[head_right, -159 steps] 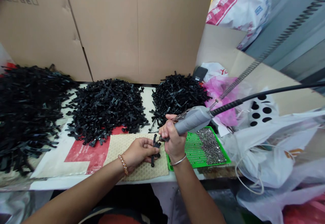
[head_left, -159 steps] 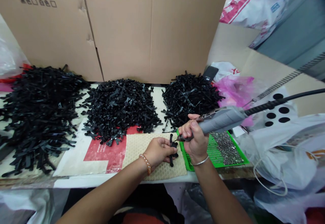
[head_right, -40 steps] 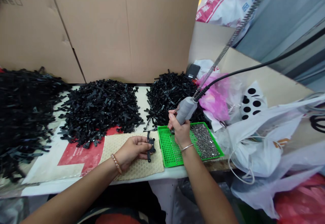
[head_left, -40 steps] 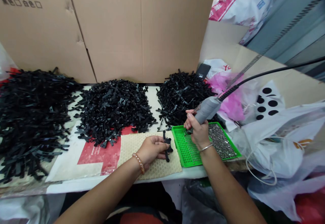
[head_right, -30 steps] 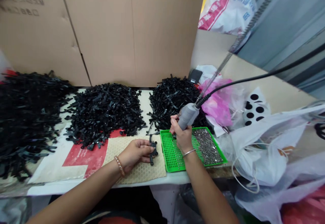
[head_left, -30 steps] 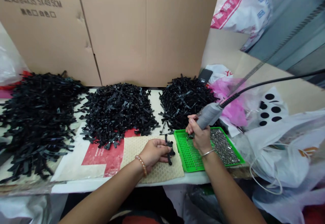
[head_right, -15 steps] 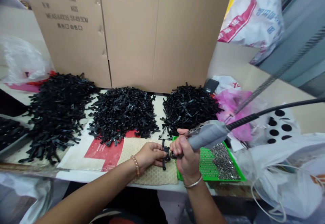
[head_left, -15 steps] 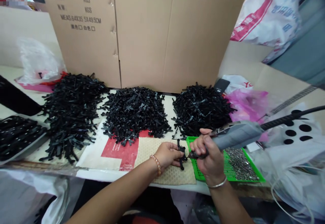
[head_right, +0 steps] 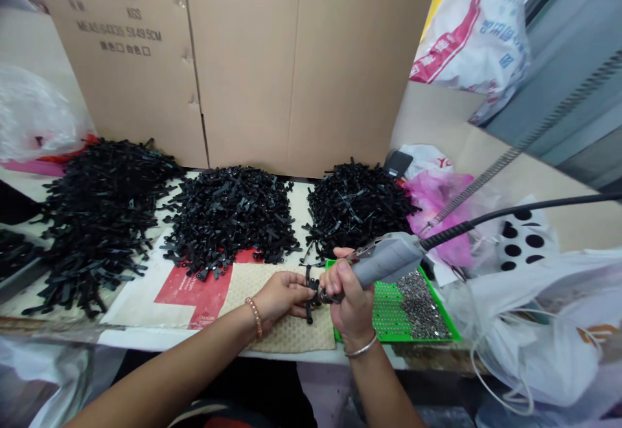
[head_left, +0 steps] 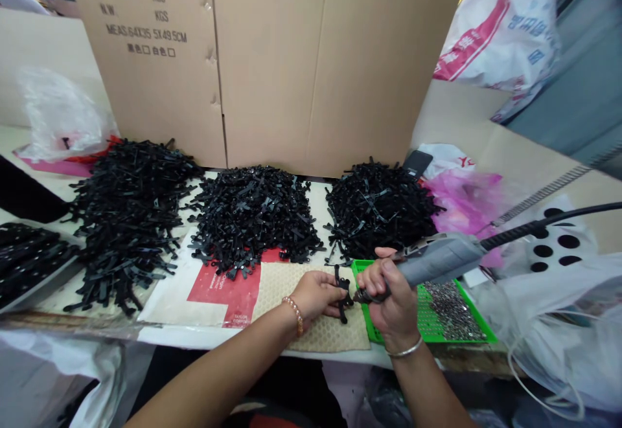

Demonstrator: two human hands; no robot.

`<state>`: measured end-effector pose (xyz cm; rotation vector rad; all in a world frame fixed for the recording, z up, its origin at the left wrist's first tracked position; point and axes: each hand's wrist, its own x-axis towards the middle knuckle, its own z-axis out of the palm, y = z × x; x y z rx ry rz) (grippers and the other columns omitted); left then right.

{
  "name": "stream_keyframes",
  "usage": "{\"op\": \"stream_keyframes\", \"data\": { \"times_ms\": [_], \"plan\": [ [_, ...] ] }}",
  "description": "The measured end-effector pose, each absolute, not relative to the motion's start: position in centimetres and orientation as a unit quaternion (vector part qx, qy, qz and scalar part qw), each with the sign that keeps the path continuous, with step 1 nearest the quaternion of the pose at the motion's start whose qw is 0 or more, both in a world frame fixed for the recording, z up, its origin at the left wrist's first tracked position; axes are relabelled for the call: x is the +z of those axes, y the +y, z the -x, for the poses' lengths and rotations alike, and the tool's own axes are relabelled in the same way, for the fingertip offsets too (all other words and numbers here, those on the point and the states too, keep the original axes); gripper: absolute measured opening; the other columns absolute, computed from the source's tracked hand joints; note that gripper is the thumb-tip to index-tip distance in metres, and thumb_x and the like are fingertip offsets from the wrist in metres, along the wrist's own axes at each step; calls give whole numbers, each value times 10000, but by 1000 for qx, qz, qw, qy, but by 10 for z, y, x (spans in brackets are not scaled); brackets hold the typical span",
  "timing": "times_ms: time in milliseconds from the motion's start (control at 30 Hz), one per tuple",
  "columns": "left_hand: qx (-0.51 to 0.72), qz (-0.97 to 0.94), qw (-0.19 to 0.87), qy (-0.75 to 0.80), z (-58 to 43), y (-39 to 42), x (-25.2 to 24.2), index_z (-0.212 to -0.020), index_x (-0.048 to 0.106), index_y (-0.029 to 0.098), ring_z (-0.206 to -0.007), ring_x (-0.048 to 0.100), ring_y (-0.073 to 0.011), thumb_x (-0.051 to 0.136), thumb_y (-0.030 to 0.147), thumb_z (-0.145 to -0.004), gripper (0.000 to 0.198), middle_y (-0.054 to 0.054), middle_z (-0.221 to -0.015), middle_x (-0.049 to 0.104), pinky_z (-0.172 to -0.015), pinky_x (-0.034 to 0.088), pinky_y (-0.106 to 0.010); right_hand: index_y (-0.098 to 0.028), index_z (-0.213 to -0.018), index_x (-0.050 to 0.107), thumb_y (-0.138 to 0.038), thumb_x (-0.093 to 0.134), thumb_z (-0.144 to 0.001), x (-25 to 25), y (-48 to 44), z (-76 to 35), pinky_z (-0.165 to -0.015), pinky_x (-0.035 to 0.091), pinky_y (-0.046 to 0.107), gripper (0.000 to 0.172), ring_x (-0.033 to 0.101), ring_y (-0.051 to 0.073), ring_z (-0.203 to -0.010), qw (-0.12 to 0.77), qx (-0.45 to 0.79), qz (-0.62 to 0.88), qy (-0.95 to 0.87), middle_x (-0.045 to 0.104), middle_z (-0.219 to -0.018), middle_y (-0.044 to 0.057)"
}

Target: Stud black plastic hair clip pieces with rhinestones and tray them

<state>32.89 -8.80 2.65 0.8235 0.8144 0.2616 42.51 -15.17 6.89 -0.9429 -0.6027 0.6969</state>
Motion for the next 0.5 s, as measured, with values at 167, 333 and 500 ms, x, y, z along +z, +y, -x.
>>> {"op": "stream_keyframes", "data": {
  "times_ms": [167,333,500],
  "plan": [
    [123,-389,825,392,-329,-88,29,-714,578,109,-536,608,-110,749,110,-652,181,-13,-596,621,-507,517,-210,-206,-890,584,-351,690,-774,68,-151,-426,-459,355,212,214,325,74,-400,792,322,436,-281,342,-460,-95],
    [121,-388,826,390,-327,-89,29,-712,581,113,-541,605,-109,737,107,-654,167,-11,-595,622,-512,518,-212,-206,-903,577,-329,681,-782,65,-151,-427,-468,366,212,201,331,74,-407,794,324,430,-283,357,-466,-93],
    [122,-386,831,382,-327,-89,27,-708,582,112,-553,604,-115,765,139,-628,201,-19,-610,628,-524,521,-226,-202,-903,573,-329,679,-787,63,-151,-426,-469,369,214,203,338,74,-412,794,323,430,-284,361,-474,-91]
  ]
}}
